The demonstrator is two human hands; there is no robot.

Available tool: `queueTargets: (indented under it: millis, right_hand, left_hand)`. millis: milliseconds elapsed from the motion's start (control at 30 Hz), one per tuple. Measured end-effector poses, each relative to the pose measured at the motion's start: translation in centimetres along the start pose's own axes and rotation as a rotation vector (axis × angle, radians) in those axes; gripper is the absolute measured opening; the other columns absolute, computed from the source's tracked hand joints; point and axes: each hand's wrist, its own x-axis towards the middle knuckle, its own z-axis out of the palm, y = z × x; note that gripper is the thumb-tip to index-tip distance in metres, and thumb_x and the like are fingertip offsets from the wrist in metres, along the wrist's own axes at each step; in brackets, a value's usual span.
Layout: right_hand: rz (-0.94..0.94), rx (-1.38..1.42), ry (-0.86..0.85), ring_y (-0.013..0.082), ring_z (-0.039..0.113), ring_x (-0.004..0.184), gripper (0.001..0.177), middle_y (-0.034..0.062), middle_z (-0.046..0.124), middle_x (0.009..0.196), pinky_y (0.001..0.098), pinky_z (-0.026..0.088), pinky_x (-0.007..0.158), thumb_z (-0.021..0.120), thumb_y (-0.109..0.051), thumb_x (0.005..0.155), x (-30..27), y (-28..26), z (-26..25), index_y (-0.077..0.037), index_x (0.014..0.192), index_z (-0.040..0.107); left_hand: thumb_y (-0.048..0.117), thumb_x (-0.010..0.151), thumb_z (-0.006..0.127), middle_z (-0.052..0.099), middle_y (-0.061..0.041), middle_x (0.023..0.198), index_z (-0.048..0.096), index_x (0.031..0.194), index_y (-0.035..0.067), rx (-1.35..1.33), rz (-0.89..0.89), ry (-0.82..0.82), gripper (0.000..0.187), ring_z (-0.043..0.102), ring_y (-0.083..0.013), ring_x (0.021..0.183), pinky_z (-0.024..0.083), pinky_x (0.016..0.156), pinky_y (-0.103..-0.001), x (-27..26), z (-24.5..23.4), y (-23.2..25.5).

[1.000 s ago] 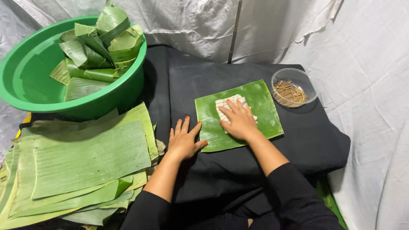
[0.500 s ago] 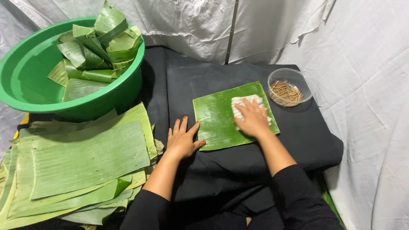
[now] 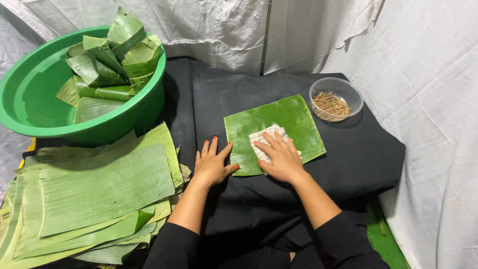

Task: Wiping a banana leaf with a cloth and rolling it into a cone shape secured with a small stick

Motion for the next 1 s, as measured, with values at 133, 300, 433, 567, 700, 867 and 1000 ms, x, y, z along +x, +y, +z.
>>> queueTargets:
  millis: [133, 300, 433, 567, 700, 867, 1000]
  right_hand:
    - [0.081, 0.001, 0.016, 0.0377, 0.024, 0.154, 0.062, 0.0014, 0.033, 0.166, 0.0669, 0.017, 0.120, 0.055, -0.049, 0.092, -1.2, 4.6, -0.1, -0.042, 0.153, 0.043]
    - [0.253, -0.028, 0.042, 0.0335, 0.022, 0.156, 0.062, -0.0020, 0.031, 0.167, 0.0648, 0.017, 0.122, 0.054, -0.051, 0.092, -2.9, 8.3, -1.3, -0.045, 0.152, 0.042]
    - [0.288, 0.013, 0.058, 0.0332, 0.019, 0.157, 0.061, -0.0011, 0.031, 0.167, 0.0648, 0.014, 0.121, 0.055, -0.049, 0.092, -2.2, 8.0, -0.7, -0.042, 0.151, 0.047]
    - [0.235, -0.021, 0.023, 0.0388, 0.022, 0.155, 0.063, 0.0043, 0.030, 0.167, 0.0691, 0.016, 0.120, 0.057, -0.046, 0.093, -1.4, 4.1, -0.9, -0.040, 0.153, 0.044]
    - [0.006, -0.019, 0.027, 0.0423, 0.028, 0.151, 0.060, 0.0072, 0.036, 0.163, 0.0713, 0.020, 0.116, 0.058, -0.045, 0.093, -1.3, -2.4, -0.2, -0.036, 0.151, 0.047]
    - [-0.036, 0.045, 0.033, 0.0391, 0.026, 0.152, 0.058, 0.0025, 0.036, 0.163, 0.0671, 0.018, 0.119, 0.055, -0.049, 0.093, -1.9, -3.5, 0.1, -0.038, 0.149, 0.048]
    - [-0.009, 0.076, 0.014, 0.0372, 0.023, 0.154, 0.059, 0.0011, 0.037, 0.163, 0.0640, 0.015, 0.121, 0.055, -0.050, 0.092, -2.8, -1.9, -0.8, -0.041, 0.150, 0.047]
  left_hand:
    - [0.054, 0.099, 0.057, 0.001, -0.017, 0.172, 0.025, 0.164, 0.030, -0.005, -0.003, -0.001, 0.076, -0.003, -0.0404, 0.158, 0.007, 0.124, -0.062, 0.1, 0.2, -0.1]
    - [0.056, 0.098, 0.057, 0.000, -0.015, 0.173, 0.024, 0.164, 0.033, -0.002, -0.027, -0.015, 0.077, -0.004, -0.0376, 0.159, 0.007, 0.125, -0.060, -0.2, -0.1, 0.3]
    - [0.058, 0.098, 0.056, 0.001, -0.014, 0.173, 0.024, 0.163, 0.033, 0.017, -0.028, -0.015, 0.076, -0.004, -0.0372, 0.159, 0.007, 0.125, -0.060, -0.3, -0.2, 0.4]
    - [0.057, 0.099, 0.055, 0.000, -0.014, 0.173, 0.023, 0.164, 0.033, 0.008, -0.038, -0.023, 0.076, -0.005, -0.0370, 0.159, 0.006, 0.125, -0.060, -0.5, -0.5, 0.7]
    - [0.055, 0.100, 0.056, 0.001, -0.015, 0.173, 0.024, 0.164, 0.032, 0.011, -0.035, -0.021, 0.075, -0.004, -0.0372, 0.159, 0.007, 0.125, -0.060, -0.5, -0.4, 0.7]
    - [0.054, 0.100, 0.056, 0.001, -0.015, 0.173, 0.024, 0.164, 0.032, 0.023, -0.030, -0.017, 0.075, -0.004, -0.0376, 0.159, 0.008, 0.125, -0.060, -0.5, -0.4, 0.5]
    - [0.054, 0.099, 0.057, 0.001, -0.016, 0.173, 0.024, 0.164, 0.031, 0.013, -0.029, -0.018, 0.076, -0.004, -0.0381, 0.159, 0.007, 0.125, -0.060, -0.8, -0.7, 0.7]
